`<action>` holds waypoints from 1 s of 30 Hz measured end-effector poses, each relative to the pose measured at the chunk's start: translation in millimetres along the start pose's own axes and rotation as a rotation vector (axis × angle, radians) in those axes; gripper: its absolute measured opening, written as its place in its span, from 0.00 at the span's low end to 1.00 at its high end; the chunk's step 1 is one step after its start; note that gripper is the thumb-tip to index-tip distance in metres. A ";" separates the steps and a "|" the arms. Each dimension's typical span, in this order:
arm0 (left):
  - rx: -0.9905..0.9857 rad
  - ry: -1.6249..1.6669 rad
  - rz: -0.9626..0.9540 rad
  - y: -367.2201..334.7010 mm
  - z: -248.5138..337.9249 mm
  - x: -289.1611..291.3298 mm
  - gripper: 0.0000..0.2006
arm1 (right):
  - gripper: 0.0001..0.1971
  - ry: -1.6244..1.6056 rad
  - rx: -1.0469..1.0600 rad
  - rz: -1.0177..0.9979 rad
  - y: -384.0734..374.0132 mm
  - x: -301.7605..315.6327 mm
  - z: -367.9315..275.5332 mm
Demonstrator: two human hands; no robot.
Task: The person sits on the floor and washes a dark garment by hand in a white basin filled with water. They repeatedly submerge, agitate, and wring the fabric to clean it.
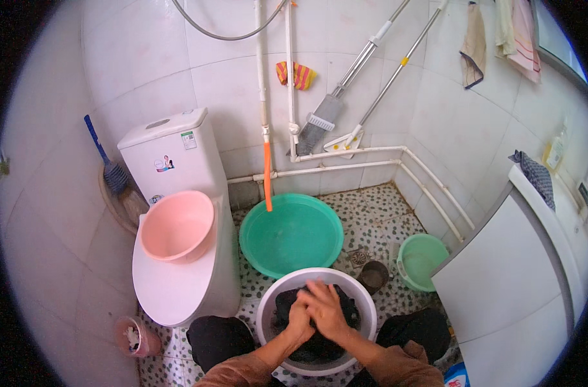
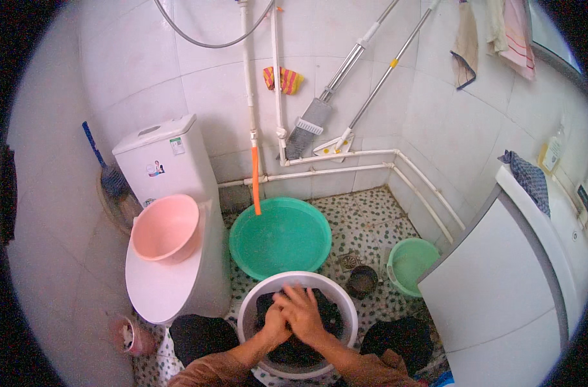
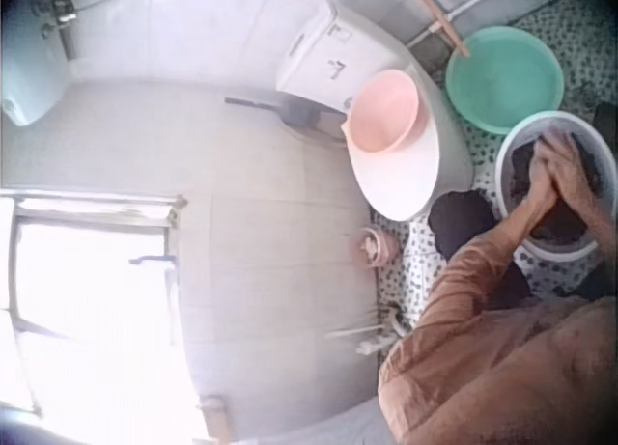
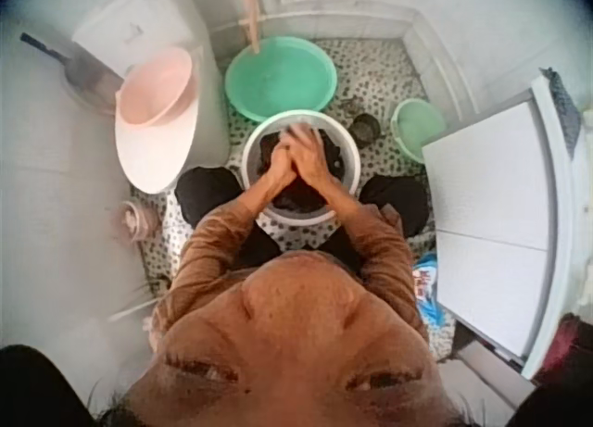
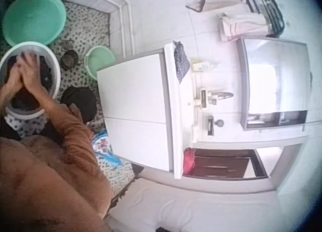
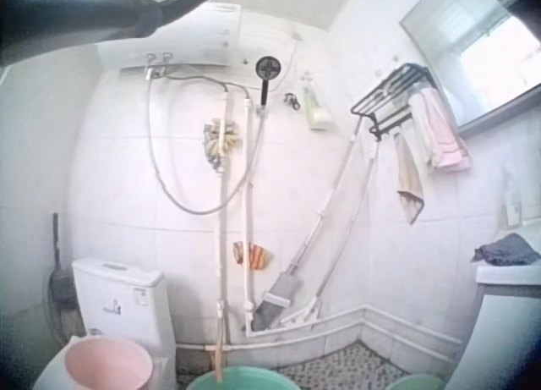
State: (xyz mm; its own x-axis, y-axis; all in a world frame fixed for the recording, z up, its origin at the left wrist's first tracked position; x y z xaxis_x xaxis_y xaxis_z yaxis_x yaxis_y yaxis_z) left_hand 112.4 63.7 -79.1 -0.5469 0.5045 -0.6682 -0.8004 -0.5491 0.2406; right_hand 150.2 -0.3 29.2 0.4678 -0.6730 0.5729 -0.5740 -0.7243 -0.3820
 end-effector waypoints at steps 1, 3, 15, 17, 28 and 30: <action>0.006 -0.138 0.063 -6.5 -13.6 12.8 0.25 | 0.17 -0.081 -0.108 0.068 -10.4 5.0 25.8; 0.003 -0.395 -0.076 -0.8 -30.0 1.4 0.24 | 0.17 -0.330 -0.491 0.233 -18.5 26.4 91.6; 0.193 -0.256 0.054 5.8 -21.8 10.2 0.25 | 0.20 -0.050 -0.102 -0.005 -7.7 0.1 35.0; 0.223 -0.389 -0.001 10.2 -29.1 7.6 0.25 | 0.20 -0.218 -0.470 0.051 -9.4 6.7 80.0; 0.312 -0.174 0.190 27.0 -5.5 -3.8 0.23 | 0.18 0.089 -0.038 -0.072 9.7 -6.9 4.5; 0.303 -0.170 0.107 12.4 -25.0 12.0 0.21 | 0.18 0.011 -0.173 -0.039 -8.0 0.2 27.5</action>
Point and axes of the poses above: each hand's wrist, its own y-axis away from the middle knuckle, its own x-axis out of the back of the hand, z = x × y, the point moved 10 cm from there along -y, towards the middle knuckle, and after that the axes turned 9 degrees about -x, right-handed, at the moved point
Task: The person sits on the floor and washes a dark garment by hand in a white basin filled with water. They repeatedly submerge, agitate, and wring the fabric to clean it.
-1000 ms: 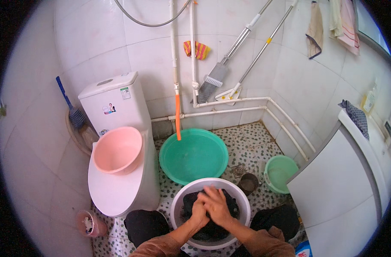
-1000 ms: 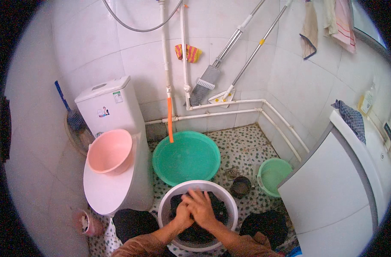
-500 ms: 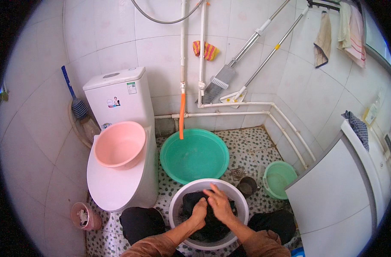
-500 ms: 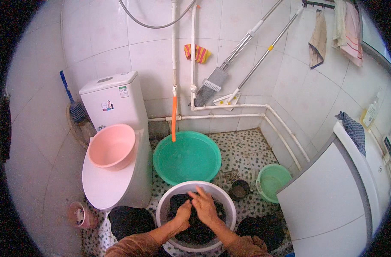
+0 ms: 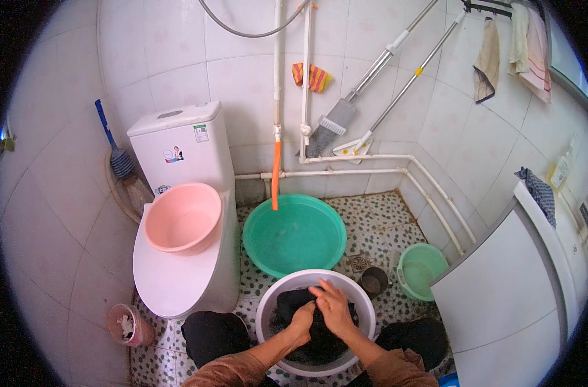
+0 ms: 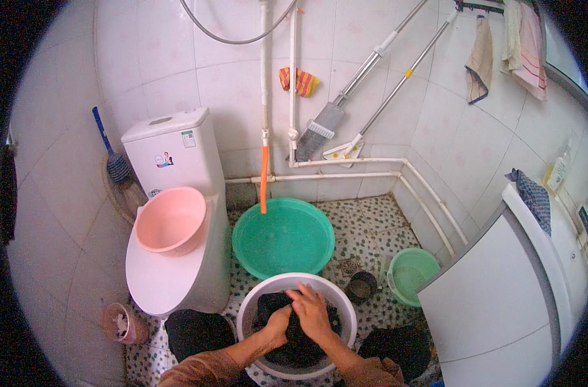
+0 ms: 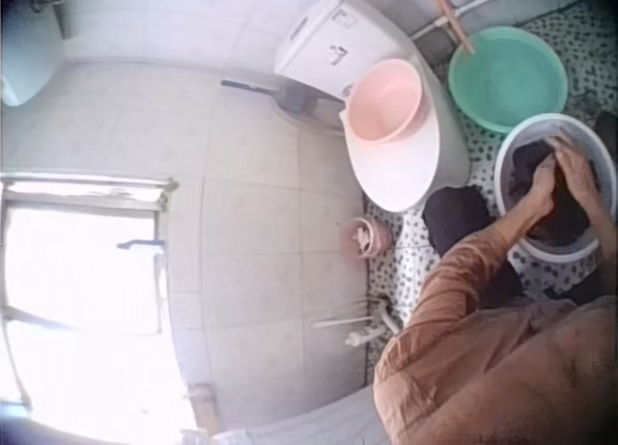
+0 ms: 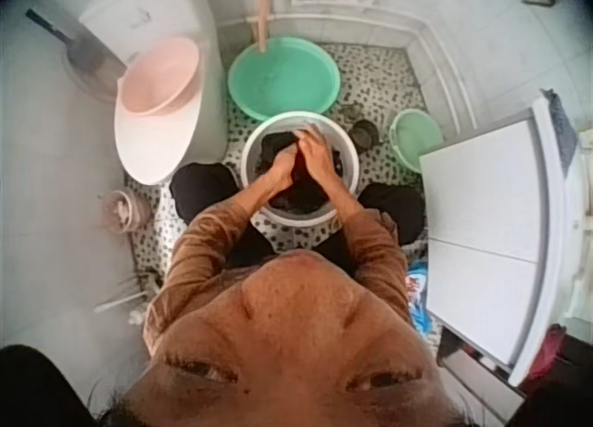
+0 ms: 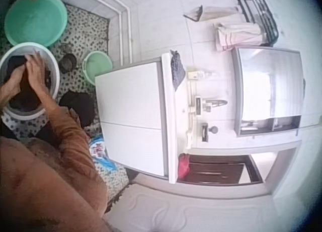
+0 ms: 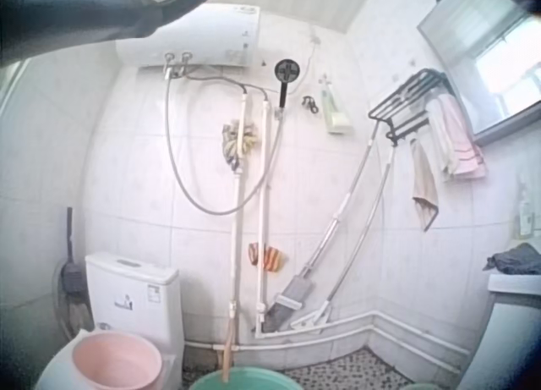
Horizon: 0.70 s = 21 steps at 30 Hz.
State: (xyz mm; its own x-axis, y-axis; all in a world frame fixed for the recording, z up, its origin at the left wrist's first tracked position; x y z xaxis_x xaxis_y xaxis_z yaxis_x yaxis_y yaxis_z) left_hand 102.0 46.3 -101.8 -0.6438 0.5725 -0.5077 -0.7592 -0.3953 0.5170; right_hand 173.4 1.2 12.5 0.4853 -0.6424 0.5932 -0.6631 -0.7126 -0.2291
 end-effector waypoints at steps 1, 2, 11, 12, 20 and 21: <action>-0.040 -0.023 -0.084 -4.6 -4.1 -8.7 0.20 | 0.18 -0.202 -0.145 0.035 -4.5 1.6 35.2; -0.063 -0.039 -0.082 -0.3 1.7 -13.3 0.20 | 0.18 -0.284 -0.275 0.044 -3.7 3.9 52.6; -0.196 0.118 -0.197 -7.5 18.5 7.5 0.19 | 0.20 0.097 0.287 -0.119 35.0 -16.4 -57.5; -0.021 0.278 -0.063 -3.7 -1.5 6.3 0.20 | 0.19 0.067 0.201 -0.080 22.7 -13.4 -37.5; -0.135 0.017 0.015 -6.2 12.5 4.8 0.16 | 0.21 -0.462 -0.272 0.016 -4.8 4.2 33.1; -0.141 -0.006 0.073 -9.5 17.3 13.3 0.14 | 0.21 -0.458 -0.230 0.013 -3.6 6.3 20.3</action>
Point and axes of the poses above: each hand's wrist, its own y-axis away from the middle knuckle, its own x-axis out of the back of the hand, z = x × y, the point moved 10 cm from there along -y, towards the middle knuckle, and after that the axes turned 9 degrees about -x, right-handed, at the moved point
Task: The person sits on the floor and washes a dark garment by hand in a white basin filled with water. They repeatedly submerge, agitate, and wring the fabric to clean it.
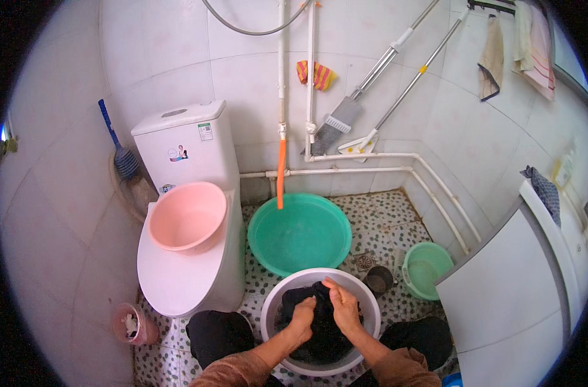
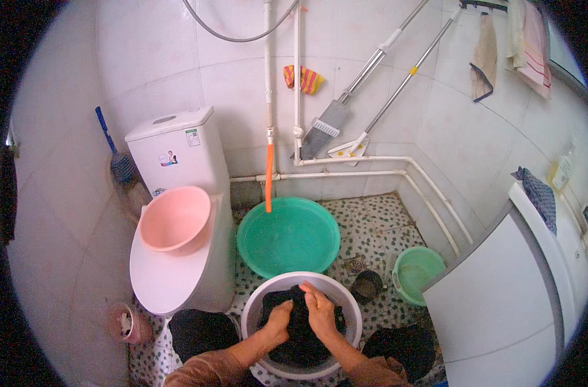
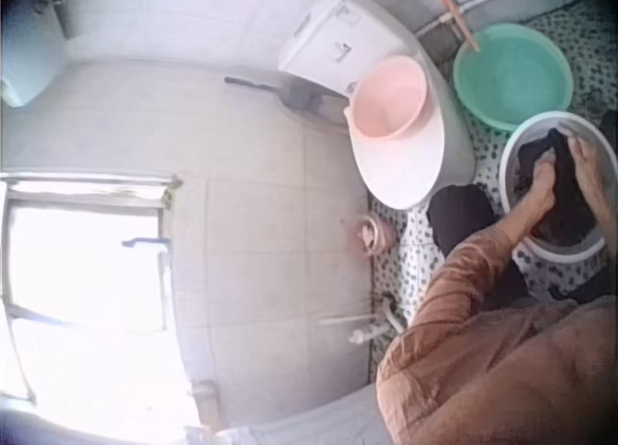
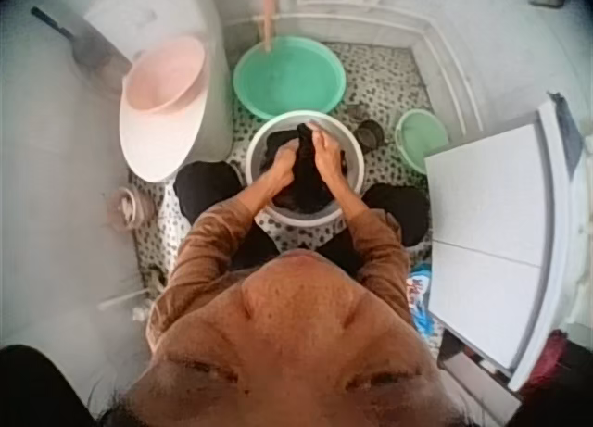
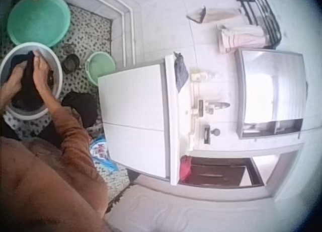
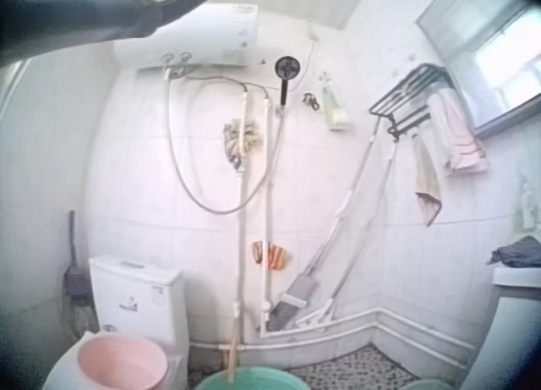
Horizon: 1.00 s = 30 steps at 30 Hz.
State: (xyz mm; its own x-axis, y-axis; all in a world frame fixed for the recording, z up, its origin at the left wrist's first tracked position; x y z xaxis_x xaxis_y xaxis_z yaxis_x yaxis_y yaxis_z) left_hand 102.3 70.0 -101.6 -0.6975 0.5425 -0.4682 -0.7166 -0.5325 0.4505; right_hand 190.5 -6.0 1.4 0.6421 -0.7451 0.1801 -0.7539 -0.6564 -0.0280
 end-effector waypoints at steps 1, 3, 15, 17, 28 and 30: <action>-0.091 -0.052 0.003 -4.3 13.3 -0.8 0.13 | 0.21 0.007 0.038 -0.006 3.7 -1.7 -13.4; -0.236 -0.167 0.013 -16.4 30.9 6.5 0.09 | 0.24 -0.025 0.069 -0.048 3.9 -9.7 -33.1; 0.115 -0.025 -0.403 33.1 -10.4 -49.8 0.20 | 0.28 -0.642 0.278 0.129 -70.6 -5.0 -84.1; 0.154 0.012 -0.300 27.4 -16.4 -32.1 0.22 | 0.28 -0.452 0.339 0.075 -67.4 -17.7 -100.2; 0.092 0.009 -0.179 6.1 6.9 -22.2 0.10 | 0.30 -1.090 0.119 -0.328 -56.4 -43.8 -83.1; 0.106 -0.039 -0.263 -5.9 -15.5 -15.7 0.10 | 0.32 -1.310 0.009 -0.432 -64.5 -56.8 -86.9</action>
Point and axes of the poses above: each hand's wrist, its own y-axis away from the middle knuckle, its own x-axis out of the back of the hand, z = x × y, the point moved 10 cm from there along -y, towards the middle knuckle, and after that the axes turned 9 degrees about -x, right-handed, at the moved point
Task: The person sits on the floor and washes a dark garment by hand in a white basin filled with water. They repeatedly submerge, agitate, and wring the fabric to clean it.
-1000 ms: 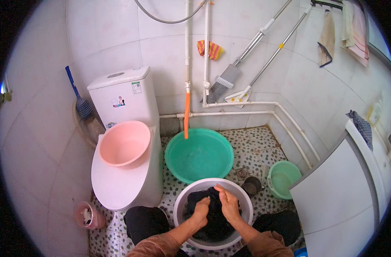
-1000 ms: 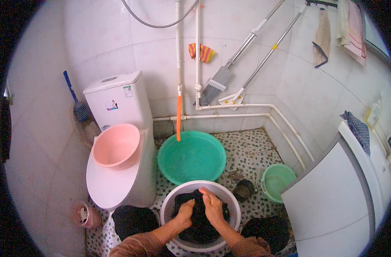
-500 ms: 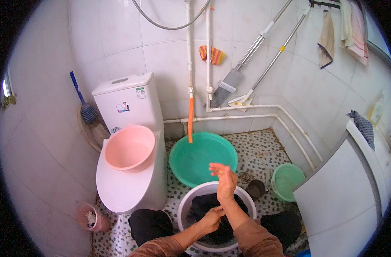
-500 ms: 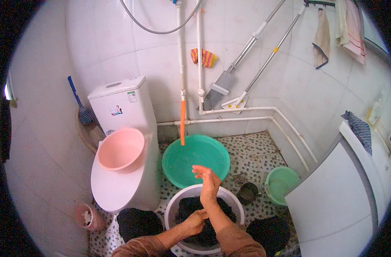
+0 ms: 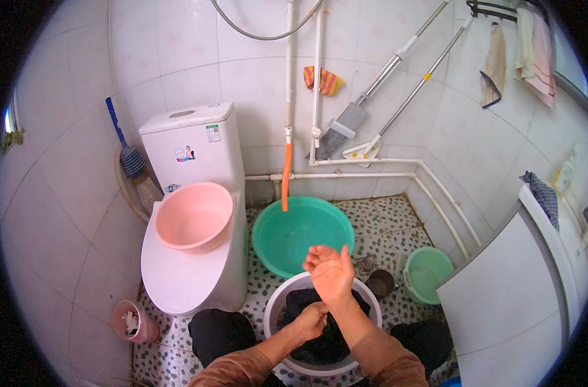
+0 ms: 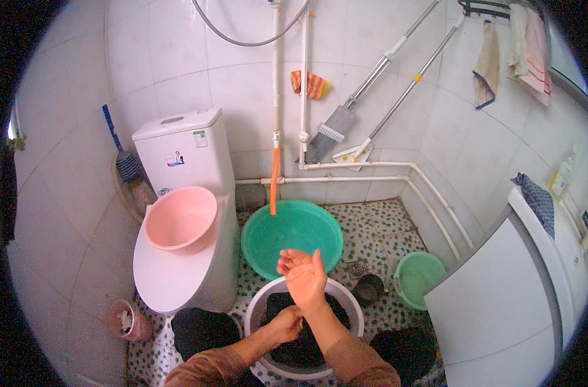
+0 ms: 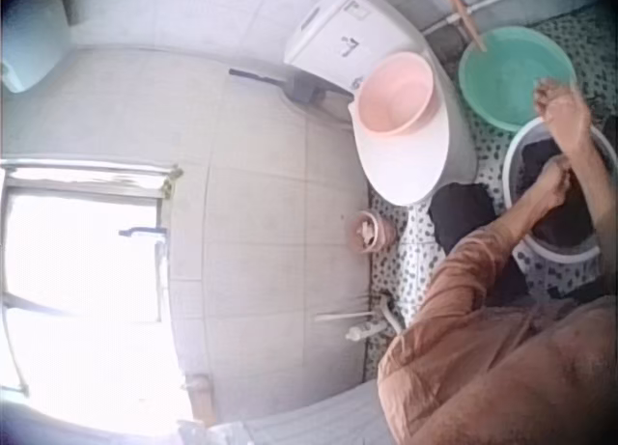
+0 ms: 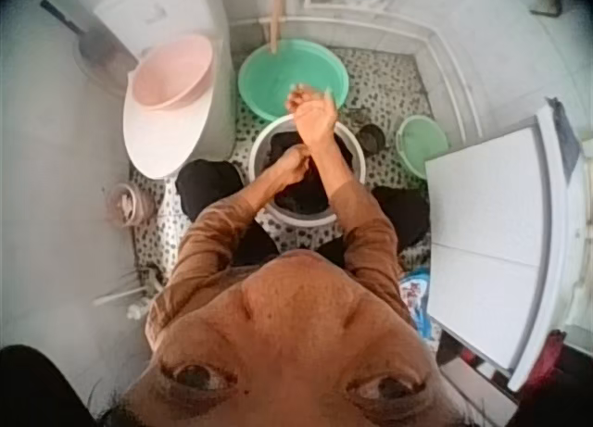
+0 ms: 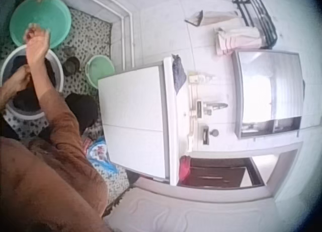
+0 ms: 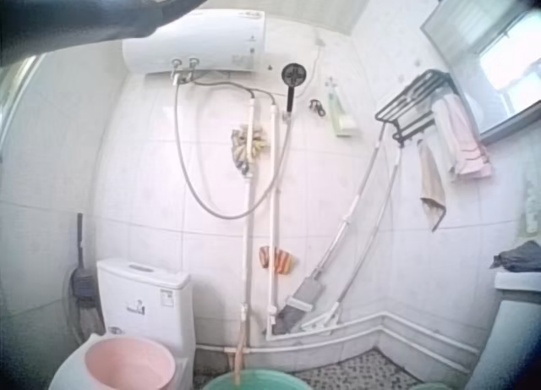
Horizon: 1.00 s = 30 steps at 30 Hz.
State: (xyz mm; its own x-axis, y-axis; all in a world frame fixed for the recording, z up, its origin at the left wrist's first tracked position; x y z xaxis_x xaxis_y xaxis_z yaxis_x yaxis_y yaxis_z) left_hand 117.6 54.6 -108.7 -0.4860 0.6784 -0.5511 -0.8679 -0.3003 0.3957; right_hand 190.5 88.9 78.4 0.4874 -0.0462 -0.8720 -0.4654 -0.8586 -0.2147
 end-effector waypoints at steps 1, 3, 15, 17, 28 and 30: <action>-0.005 -0.023 -0.050 2.3 2.9 -6.9 0.11 | 0.32 -0.030 -0.022 0.012 -5.3 5.4 3.0; 0.012 -0.077 -0.060 7.4 7.6 -10.0 0.11 | 0.32 -0.008 -0.059 0.017 -8.3 12.0 5.5; 0.056 -0.086 0.017 21.4 29.3 -8.1 0.16 | 0.32 0.076 -0.130 -0.142 -6.3 -28.7 7.4; 0.012 -0.068 -0.097 32.9 28.8 -30.1 0.16 | 0.32 0.084 -0.173 -0.105 -13.1 -21.3 17.1; 0.060 0.112 0.011 30.6 37.0 -11.7 0.10 | 0.33 -0.086 -0.188 -0.102 -6.8 -3.6 9.5; -0.002 0.000 -0.021 -1.2 4.4 12.8 0.09 | 0.32 -0.163 -0.194 -0.101 -17.5 -18.2 24.2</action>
State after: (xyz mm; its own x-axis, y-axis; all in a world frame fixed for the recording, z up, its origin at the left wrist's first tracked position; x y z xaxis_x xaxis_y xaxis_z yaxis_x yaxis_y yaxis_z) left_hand 112.9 66.5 -113.0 -0.4675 0.6845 -0.5594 -0.8782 -0.2873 0.3824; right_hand 171.9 117.1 87.5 0.3916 0.1143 -0.9130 -0.2622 -0.9373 -0.2298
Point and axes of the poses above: each hand's wrist, its own y-axis away from the middle knuckle, its own x-axis out of the back of the hand, z = x × y, the point moved 10 cm from there along -y, towards the middle knuckle, and after that the axes turned 9 degrees about -x, right-handed, at the moved point
